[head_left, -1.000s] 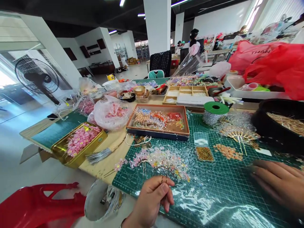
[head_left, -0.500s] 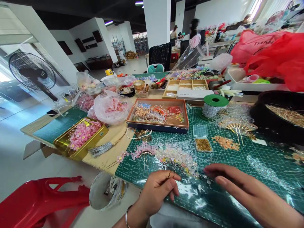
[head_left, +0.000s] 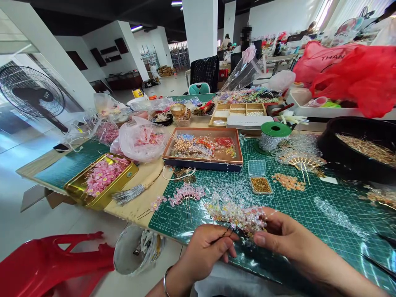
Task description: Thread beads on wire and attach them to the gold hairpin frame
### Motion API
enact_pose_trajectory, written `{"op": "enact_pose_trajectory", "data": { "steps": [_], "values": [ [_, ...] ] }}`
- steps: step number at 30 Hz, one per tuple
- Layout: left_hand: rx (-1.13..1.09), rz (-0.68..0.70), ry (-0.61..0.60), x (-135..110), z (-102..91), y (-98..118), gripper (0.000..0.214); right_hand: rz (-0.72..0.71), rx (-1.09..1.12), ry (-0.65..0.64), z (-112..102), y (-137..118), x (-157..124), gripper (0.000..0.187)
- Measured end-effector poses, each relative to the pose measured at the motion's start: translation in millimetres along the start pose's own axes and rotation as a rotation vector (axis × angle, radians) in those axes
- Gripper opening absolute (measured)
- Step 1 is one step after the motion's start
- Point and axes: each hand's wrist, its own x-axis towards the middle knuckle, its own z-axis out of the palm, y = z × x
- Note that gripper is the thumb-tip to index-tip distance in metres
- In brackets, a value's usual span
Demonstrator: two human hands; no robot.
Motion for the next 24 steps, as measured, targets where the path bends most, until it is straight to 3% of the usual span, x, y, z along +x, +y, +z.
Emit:
{"op": "enact_pose_trajectory", "data": {
  "steps": [4,9,18,21,24],
  "values": [
    [-0.017,0.014,-0.008,0.8,-0.6,2.2,0.047,-0.021,-0.06,0.026,0.5,-0.9,-6.0,0.033],
    [-0.111,0.012,0.003,1.9,-2.2,-2.7,0.045,0.015,-0.12,0.071,4.8,-8.3,-17.2,0.046],
    [-0.298,0.002,0.048,2.1,-8.0,-16.4,0.047,0.233,0.507,0.293,22.2,-29.8,-17.3,0.027],
    [-0.358,-0.001,0.084,1.8,-7.5,-16.3,0.045,0.263,0.544,0.329,20.9,-25.3,-16.8,0.031],
    [-0.41,0.006,0.115,2.0,-6.9,-15.3,0.043,0.278,0.494,0.277,20.9,-21.2,-17.1,0.034]
  ]
}}
